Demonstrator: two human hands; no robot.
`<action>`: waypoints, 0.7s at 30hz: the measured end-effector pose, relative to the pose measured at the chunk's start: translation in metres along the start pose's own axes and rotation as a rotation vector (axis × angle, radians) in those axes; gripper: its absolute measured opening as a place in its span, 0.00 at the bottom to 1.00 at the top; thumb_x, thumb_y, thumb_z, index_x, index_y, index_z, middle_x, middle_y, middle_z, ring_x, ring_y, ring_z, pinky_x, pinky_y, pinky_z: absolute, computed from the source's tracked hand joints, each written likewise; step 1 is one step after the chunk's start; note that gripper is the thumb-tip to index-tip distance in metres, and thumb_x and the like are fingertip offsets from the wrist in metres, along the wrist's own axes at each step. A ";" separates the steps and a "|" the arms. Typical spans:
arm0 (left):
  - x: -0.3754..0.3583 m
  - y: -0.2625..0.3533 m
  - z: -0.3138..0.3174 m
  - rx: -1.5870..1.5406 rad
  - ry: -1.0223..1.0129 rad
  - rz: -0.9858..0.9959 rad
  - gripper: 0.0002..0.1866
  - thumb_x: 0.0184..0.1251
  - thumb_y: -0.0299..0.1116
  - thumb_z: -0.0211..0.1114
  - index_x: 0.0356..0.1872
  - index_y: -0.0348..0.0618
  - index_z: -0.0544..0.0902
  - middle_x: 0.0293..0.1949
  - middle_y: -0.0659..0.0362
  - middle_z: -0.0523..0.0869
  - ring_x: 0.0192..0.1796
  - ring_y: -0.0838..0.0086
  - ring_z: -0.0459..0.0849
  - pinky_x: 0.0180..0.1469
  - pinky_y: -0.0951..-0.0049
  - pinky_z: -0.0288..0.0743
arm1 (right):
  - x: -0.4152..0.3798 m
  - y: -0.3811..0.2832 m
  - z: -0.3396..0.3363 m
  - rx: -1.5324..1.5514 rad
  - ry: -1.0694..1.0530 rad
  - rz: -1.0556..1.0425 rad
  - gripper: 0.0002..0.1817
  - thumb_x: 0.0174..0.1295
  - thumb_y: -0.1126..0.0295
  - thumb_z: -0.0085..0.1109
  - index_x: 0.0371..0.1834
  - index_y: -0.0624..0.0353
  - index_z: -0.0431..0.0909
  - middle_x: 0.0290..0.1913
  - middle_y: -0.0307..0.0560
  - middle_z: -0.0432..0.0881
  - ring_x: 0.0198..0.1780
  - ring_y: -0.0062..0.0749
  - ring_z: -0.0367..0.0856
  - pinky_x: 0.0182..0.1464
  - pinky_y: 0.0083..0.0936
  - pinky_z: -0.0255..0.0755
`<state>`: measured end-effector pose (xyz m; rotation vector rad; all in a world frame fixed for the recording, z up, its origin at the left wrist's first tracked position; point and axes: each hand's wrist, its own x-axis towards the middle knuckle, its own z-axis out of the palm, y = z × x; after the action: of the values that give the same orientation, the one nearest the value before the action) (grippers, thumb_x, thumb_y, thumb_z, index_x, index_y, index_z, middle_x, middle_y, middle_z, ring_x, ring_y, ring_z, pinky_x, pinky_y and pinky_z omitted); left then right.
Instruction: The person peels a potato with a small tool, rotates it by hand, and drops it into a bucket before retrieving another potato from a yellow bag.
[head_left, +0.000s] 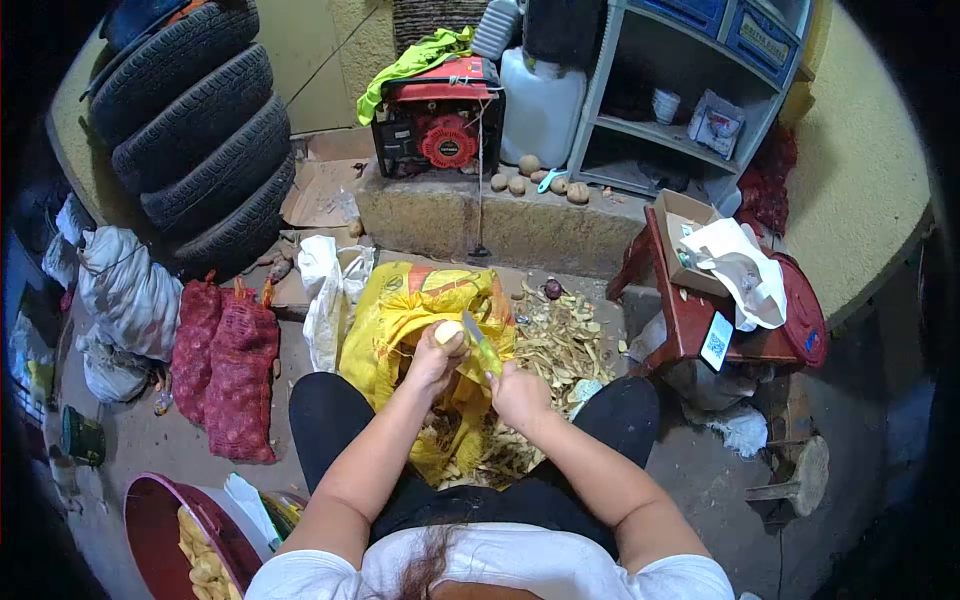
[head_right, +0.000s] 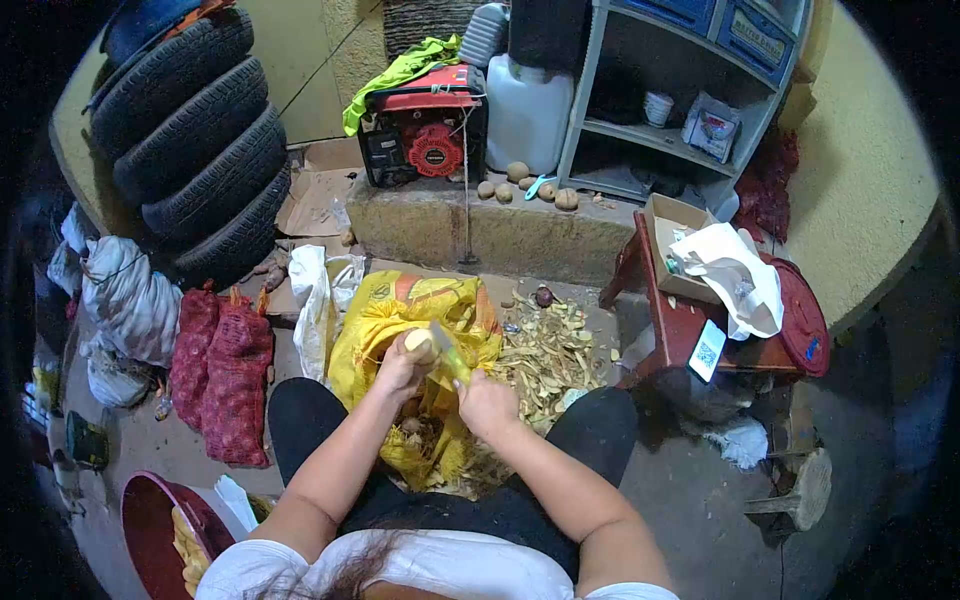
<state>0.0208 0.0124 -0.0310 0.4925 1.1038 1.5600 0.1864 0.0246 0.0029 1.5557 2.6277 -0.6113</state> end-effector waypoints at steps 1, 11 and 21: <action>0.003 0.001 -0.003 -0.152 0.000 -0.077 0.18 0.61 0.33 0.57 0.51 0.44 0.65 0.42 0.58 0.75 0.44 0.71 0.76 0.44 0.65 0.75 | 0.001 0.000 -0.002 0.059 -0.001 0.049 0.24 0.63 0.51 0.36 0.38 0.65 0.70 0.29 0.59 0.79 0.33 0.51 0.79 0.37 0.40 0.72; 0.006 0.001 -0.009 -0.366 -0.060 -0.163 0.18 0.69 0.46 0.40 0.50 0.45 0.68 0.45 0.55 0.76 0.47 0.64 0.76 0.46 0.55 0.72 | 0.005 0.006 -0.011 0.168 -0.176 -0.208 0.27 0.63 0.48 0.34 0.39 0.64 0.71 0.34 0.61 0.78 0.39 0.54 0.76 0.43 0.43 0.68; 0.009 -0.004 -0.006 -0.184 -0.023 -0.185 0.12 0.68 0.34 0.43 0.47 0.41 0.69 0.43 0.55 0.77 0.44 0.66 0.78 0.44 0.58 0.74 | 0.022 0.029 0.007 1.540 -0.563 0.233 0.20 0.64 0.53 0.44 0.28 0.60 0.70 0.21 0.41 0.71 0.21 0.25 0.72 0.23 0.24 0.68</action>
<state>0.0154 0.0184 -0.0399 0.2755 0.9490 1.4722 0.1988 0.0526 -0.0170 1.2962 1.2806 -2.8047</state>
